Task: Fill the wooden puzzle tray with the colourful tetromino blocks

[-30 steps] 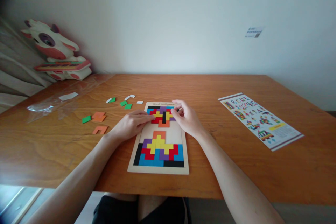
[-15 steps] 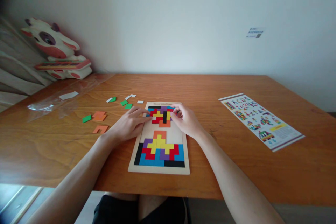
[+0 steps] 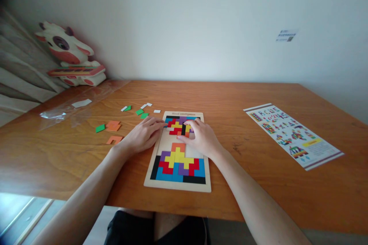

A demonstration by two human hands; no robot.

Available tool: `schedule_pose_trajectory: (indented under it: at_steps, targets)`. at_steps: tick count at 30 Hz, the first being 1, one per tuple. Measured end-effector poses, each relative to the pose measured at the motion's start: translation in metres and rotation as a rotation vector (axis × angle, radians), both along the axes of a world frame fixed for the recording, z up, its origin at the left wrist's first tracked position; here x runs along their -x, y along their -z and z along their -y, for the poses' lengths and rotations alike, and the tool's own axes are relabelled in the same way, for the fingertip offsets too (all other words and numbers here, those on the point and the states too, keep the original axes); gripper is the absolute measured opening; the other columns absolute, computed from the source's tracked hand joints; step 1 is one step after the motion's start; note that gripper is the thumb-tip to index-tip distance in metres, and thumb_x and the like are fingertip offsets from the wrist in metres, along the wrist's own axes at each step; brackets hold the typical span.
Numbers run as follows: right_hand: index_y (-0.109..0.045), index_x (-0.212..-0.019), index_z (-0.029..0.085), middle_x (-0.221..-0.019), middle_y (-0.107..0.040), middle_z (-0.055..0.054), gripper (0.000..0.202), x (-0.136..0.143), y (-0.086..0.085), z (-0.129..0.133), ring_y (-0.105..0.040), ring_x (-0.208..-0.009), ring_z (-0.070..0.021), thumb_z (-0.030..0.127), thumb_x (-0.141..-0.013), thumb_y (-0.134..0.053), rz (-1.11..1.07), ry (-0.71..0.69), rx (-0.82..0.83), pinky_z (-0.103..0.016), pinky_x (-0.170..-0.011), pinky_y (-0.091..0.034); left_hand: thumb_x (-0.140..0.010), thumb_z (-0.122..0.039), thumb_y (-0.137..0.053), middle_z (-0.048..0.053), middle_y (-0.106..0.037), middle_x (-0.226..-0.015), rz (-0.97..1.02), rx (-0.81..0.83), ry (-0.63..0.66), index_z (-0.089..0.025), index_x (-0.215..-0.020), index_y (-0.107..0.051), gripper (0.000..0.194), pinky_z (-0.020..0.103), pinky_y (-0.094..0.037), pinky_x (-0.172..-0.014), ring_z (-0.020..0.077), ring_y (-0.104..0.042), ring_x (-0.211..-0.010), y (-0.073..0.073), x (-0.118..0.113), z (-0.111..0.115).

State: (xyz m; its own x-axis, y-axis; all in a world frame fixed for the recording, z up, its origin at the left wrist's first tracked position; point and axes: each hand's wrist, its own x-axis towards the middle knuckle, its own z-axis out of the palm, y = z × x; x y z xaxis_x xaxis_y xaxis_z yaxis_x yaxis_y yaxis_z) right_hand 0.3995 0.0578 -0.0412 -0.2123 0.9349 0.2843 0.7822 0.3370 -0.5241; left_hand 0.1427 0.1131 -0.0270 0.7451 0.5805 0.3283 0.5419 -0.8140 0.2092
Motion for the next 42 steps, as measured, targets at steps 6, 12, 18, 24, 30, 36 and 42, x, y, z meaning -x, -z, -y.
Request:
schedule_pose_trajectory:
  at_steps: [6, 12, 18, 24, 30, 36, 42]
  targets:
    - [-0.062, -0.117, 0.025, -0.107, -0.064, -0.01, 0.041, -0.003, 0.0, -0.001, -0.066, -0.087, -0.0248, 0.052, -0.087, -0.066, -0.03, 0.002, 0.034, -0.043, -0.074, -0.055, -0.093, -0.016, -0.045, 0.012, -0.062, -0.119, 0.013, -0.01, 0.043, -0.023, -0.116, -0.073, 0.036, 0.043, -0.049, -0.097, 0.0261, -0.055, -0.109, -0.002, -0.002, 0.003]
    - [-0.062, -0.116, 0.025, -0.111, -0.063, -0.01, 0.045, -0.003, -0.001, -0.001, -0.066, -0.092, -0.0269, 0.055, -0.084, -0.068, -0.028, 0.004, 0.051, -0.045, -0.075, -0.056, -0.093, -0.017, -0.045, 0.013, -0.06, -0.124, -0.004, -0.007, 0.077, -0.026, -0.122, -0.071, 0.04, 0.046, -0.047, -0.101, 0.0269, -0.054, -0.112, 0.0, 0.0, 0.002]
    - [-0.063, -0.115, 0.025, -0.111, -0.062, -0.01, 0.043, -0.003, 0.0, 0.0, -0.066, -0.095, -0.0283, 0.054, -0.083, -0.069, -0.03, 0.008, 0.073, -0.047, -0.077, -0.057, -0.094, -0.017, -0.044, 0.014, -0.059, -0.126, -0.028, 0.017, 0.074, -0.024, -0.127, -0.068, 0.041, 0.046, -0.046, -0.101, 0.0272, -0.053, -0.113, 0.0, 0.0, 0.004]
    - [-0.064, -0.114, 0.025, -0.111, -0.06, -0.01, 0.042, -0.004, 0.001, -0.001, -0.065, -0.099, -0.0285, 0.054, -0.084, -0.068, -0.076, -0.007, 0.056, -0.047, -0.08, -0.057, -0.096, -0.019, -0.043, 0.013, -0.061, -0.124, -0.015, 0.005, 0.062, -0.022, -0.126, -0.067, 0.039, 0.044, -0.047, -0.1, 0.0265, -0.055, -0.113, 0.0, -0.001, 0.006]
    - [-0.065, -0.108, 0.022, -0.105, -0.061, -0.011, 0.035, -0.005, 0.002, -0.003, -0.064, -0.091, -0.0254, 0.053, -0.093, -0.056, -0.14, 0.04, -0.014, -0.044, -0.078, -0.055, -0.101, -0.021, -0.034, 0.013, -0.056, -0.141, 0.101, -0.022, -0.155, -0.016, -0.138, -0.054, 0.042, 0.045, -0.041, -0.112, 0.0248, -0.051, -0.13, 0.009, -0.001, -0.005]
    - [-0.065, -0.107, 0.02, -0.102, -0.062, -0.01, 0.034, -0.005, 0.005, -0.003, -0.063, -0.085, -0.0226, 0.05, -0.094, -0.056, -0.147, 0.05, -0.059, -0.04, -0.074, -0.055, -0.099, -0.026, -0.037, 0.014, -0.052, -0.147, 0.112, -0.045, -0.393, -0.013, -0.139, -0.049, 0.043, 0.046, -0.036, -0.117, 0.0247, -0.043, -0.14, 0.023, 0.019, -0.031]
    - [-0.065, -0.108, 0.02, -0.103, -0.062, -0.011, 0.034, -0.006, 0.004, -0.002, -0.062, -0.085, -0.0228, 0.05, -0.094, -0.055, -0.141, 0.049, -0.042, -0.04, -0.074, -0.055, -0.096, -0.033, -0.046, 0.013, -0.059, -0.14, 0.154, -0.081, -0.48, -0.016, -0.135, -0.054, 0.043, 0.045, -0.041, -0.113, 0.0263, -0.052, -0.132, 0.026, 0.041, -0.045]
